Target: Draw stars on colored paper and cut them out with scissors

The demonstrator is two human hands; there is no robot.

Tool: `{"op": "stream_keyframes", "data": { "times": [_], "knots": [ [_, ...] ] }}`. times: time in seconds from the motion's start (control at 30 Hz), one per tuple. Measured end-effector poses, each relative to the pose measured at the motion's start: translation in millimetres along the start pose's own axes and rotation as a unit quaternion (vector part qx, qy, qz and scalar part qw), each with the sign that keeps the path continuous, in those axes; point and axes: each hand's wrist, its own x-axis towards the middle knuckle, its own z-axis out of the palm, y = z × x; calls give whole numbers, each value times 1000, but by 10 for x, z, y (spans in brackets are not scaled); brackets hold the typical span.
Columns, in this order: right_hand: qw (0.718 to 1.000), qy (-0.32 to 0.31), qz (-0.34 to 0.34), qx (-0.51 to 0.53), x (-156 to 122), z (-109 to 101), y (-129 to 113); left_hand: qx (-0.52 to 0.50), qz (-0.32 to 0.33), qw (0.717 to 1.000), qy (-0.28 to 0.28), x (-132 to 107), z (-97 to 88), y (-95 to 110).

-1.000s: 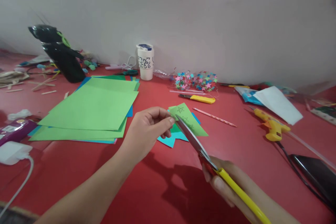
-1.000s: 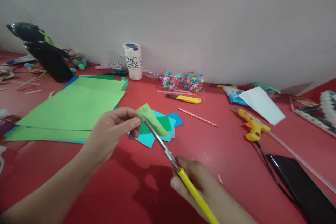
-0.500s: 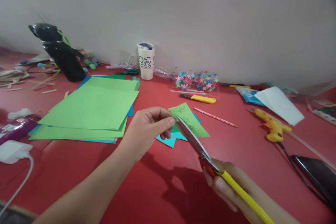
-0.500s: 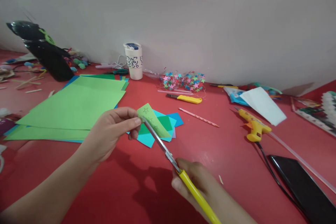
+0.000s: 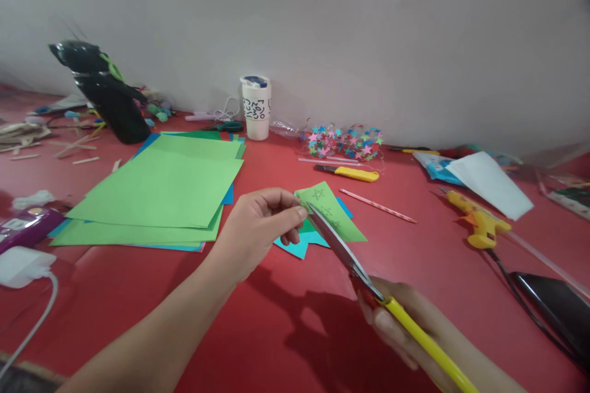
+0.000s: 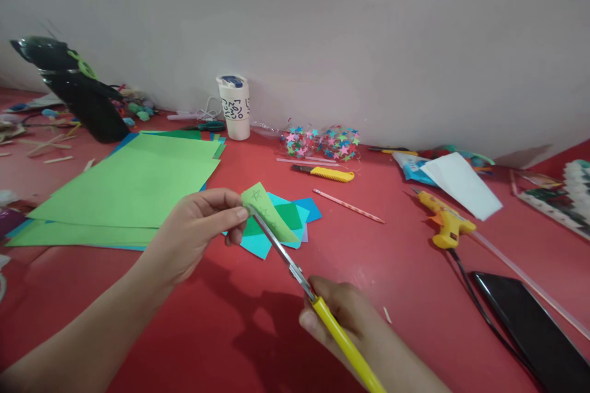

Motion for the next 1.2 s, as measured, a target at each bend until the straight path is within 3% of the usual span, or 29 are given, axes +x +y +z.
{"op": "stream_keyframes", "data": {
  "times": [0.4, 1.2],
  "knots": [
    [1000, 10, 8, -15, 4, 11, 74, 18, -5, 1000, -1, -15, -10, -7],
    [999, 19, 46, -14, 7, 25, -10, 11, -9, 1000, 2, 6, -1, -16]
  ]
}}
